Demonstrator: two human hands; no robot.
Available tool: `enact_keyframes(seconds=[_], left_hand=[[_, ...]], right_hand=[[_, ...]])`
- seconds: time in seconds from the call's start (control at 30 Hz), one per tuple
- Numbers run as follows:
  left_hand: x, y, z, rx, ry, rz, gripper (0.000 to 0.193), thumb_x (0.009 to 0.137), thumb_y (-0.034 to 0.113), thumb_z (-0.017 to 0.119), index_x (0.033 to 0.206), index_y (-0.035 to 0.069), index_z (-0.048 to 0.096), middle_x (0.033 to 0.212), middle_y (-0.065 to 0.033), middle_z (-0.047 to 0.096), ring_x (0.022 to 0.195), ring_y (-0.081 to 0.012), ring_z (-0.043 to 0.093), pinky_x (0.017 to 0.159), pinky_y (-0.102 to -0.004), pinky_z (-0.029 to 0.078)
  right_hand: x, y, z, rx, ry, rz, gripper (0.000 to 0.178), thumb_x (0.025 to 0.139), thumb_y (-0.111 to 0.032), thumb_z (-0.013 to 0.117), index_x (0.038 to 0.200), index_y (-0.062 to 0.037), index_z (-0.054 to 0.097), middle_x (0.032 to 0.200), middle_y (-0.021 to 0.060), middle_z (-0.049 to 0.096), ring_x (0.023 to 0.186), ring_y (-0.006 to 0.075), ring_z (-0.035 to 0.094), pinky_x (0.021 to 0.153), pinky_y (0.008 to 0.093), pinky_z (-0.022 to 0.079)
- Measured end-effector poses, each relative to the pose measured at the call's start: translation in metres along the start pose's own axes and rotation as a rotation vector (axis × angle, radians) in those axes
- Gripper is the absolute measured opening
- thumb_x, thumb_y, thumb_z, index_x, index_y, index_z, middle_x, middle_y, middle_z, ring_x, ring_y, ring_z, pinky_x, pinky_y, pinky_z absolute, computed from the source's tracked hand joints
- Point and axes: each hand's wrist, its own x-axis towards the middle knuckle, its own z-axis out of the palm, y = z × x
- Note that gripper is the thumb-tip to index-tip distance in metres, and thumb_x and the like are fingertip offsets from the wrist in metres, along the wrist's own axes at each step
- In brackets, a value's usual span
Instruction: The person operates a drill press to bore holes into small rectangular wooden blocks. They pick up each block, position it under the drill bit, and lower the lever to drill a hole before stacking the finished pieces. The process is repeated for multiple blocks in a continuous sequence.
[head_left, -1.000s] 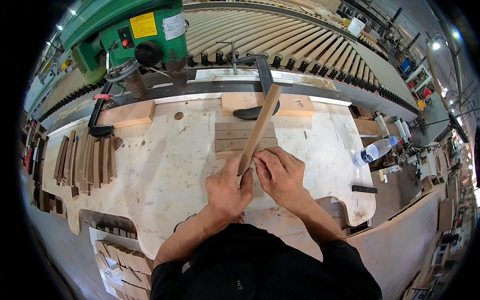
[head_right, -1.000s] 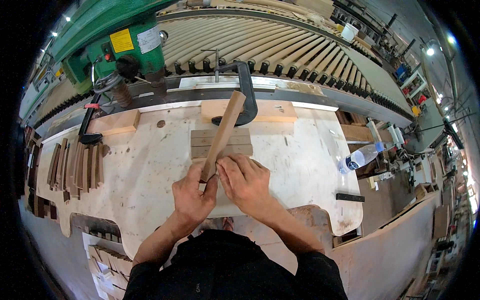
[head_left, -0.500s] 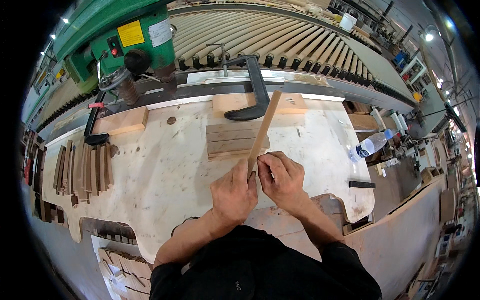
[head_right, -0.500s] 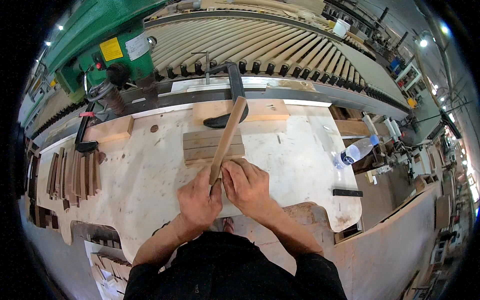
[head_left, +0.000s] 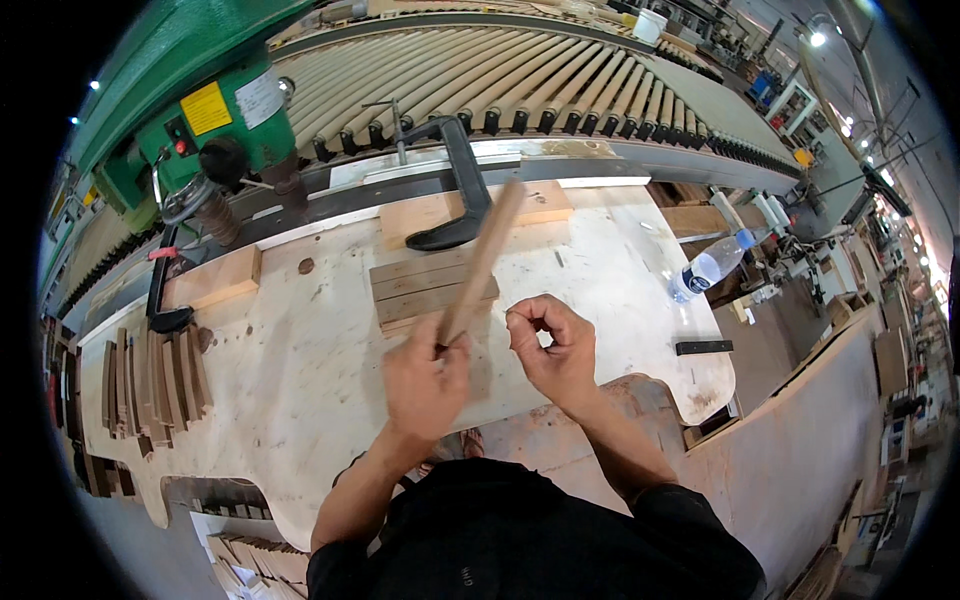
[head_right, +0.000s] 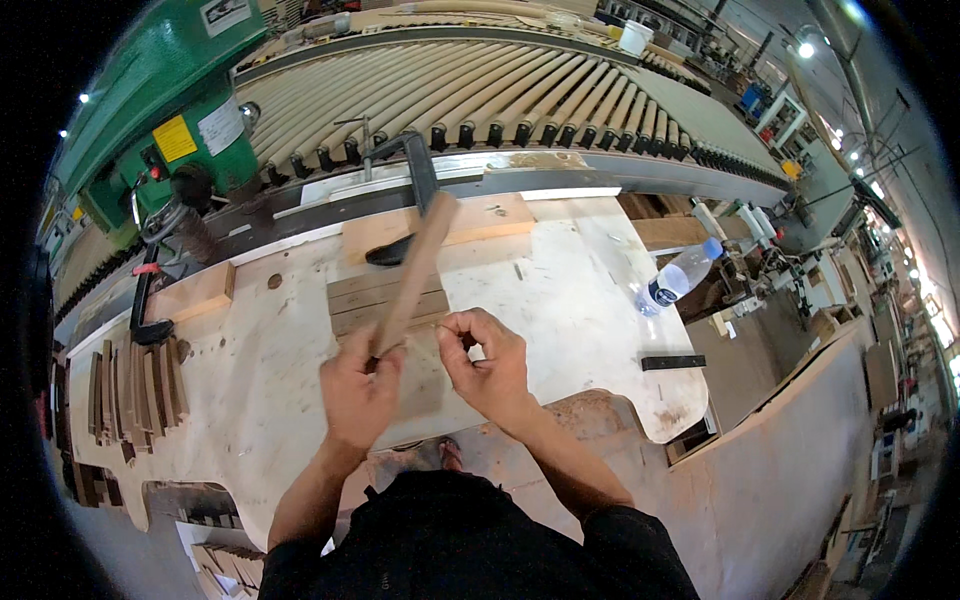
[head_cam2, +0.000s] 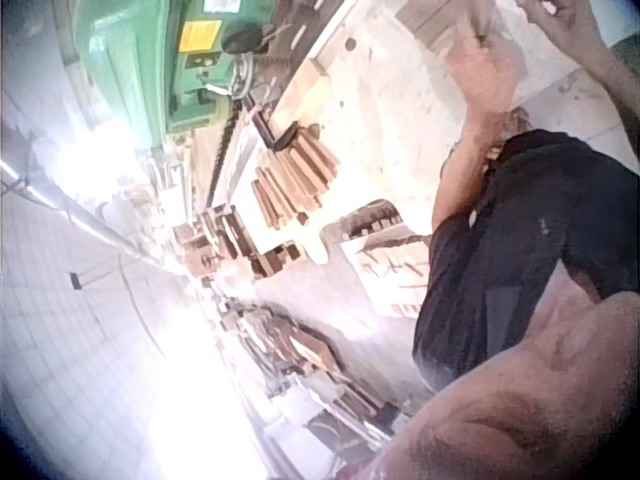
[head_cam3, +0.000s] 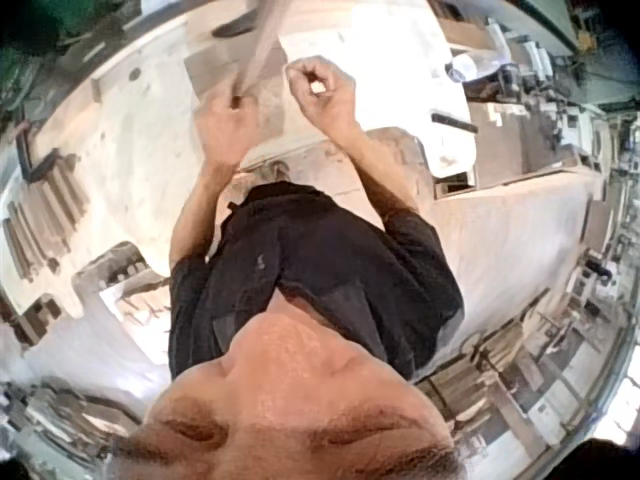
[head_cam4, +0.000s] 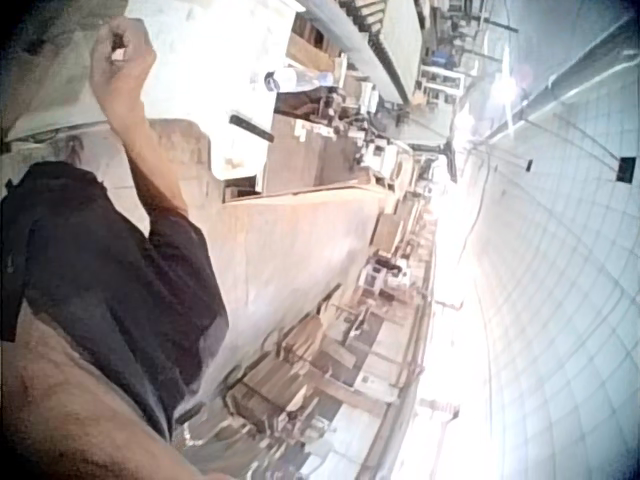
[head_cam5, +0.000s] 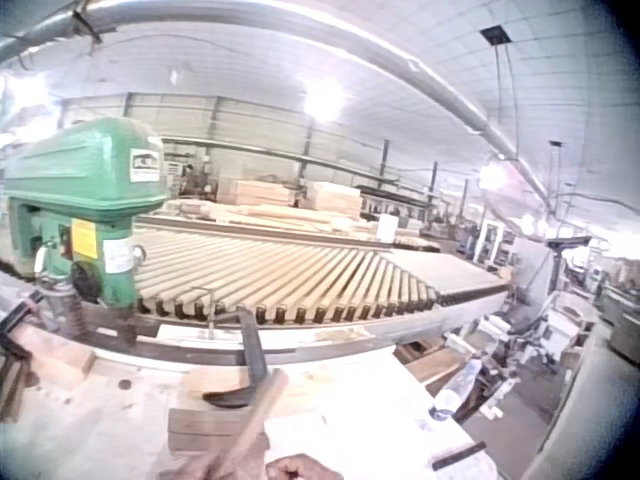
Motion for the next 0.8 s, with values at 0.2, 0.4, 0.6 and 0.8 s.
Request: enact_keyframes(seconds=[0.2,0.4,0.6,0.8], left_hand=[[0.006,-0.042,-0.034,-0.573,0.001,-0.293,0.026,0.094,0.008,0.057,0.117,-0.003,0.059,0.096,-0.0077,0.068,0.085,-0.0142,0.066,0.08,-0.0304,0.055],[0.0,-0.09,-0.104,-0.46,-0.063,-0.428,0.025,0.092,0.005,0.057,0.114,-0.005,0.063,0.093,-0.0066,0.068,0.083,-0.0127,0.064,0.081,-0.0274,0.053],[-0.021,-0.118,-0.058,-0.507,-0.144,-0.718,0.03,0.085,0.004,0.062,0.112,-0.009,0.061,0.087,-0.012,0.068,0.076,-0.0165,0.067,0.072,-0.0285,0.056],[-0.004,-0.12,-0.012,-0.201,0.035,-0.743,0.026,0.085,0.007,0.065,0.106,-0.007,0.064,0.086,-0.0106,0.069,0.075,-0.016,0.067,0.07,-0.0294,0.056]], right_hand=[[0.007,0.015,-0.012,0.227,0.019,0.213,0.004,0.092,-0.003,0.062,0.092,0.0007,0.063,0.078,0.0016,0.062,0.066,0.006,0.056,0.059,0.0218,0.047],[0.037,0.134,-0.063,-0.36,0.054,0.199,0.005,0.088,-0.004,0.064,0.092,-0.0009,0.066,0.078,0.0103,0.065,0.063,0.017,0.061,0.061,0.0288,0.049],[0.063,0.219,-0.083,-0.803,0.009,0.032,0.009,0.082,-0.008,0.066,0.091,-0.0059,0.068,0.089,0.0118,0.066,0.079,0.0322,0.062,0.07,0.0414,0.05],[0.077,0.216,-0.065,-0.805,0.03,-0.123,0.019,0.08,-0.007,0.069,0.099,-0.0064,0.067,0.101,0.0119,0.063,0.089,0.0326,0.06,0.079,0.0414,0.049]])
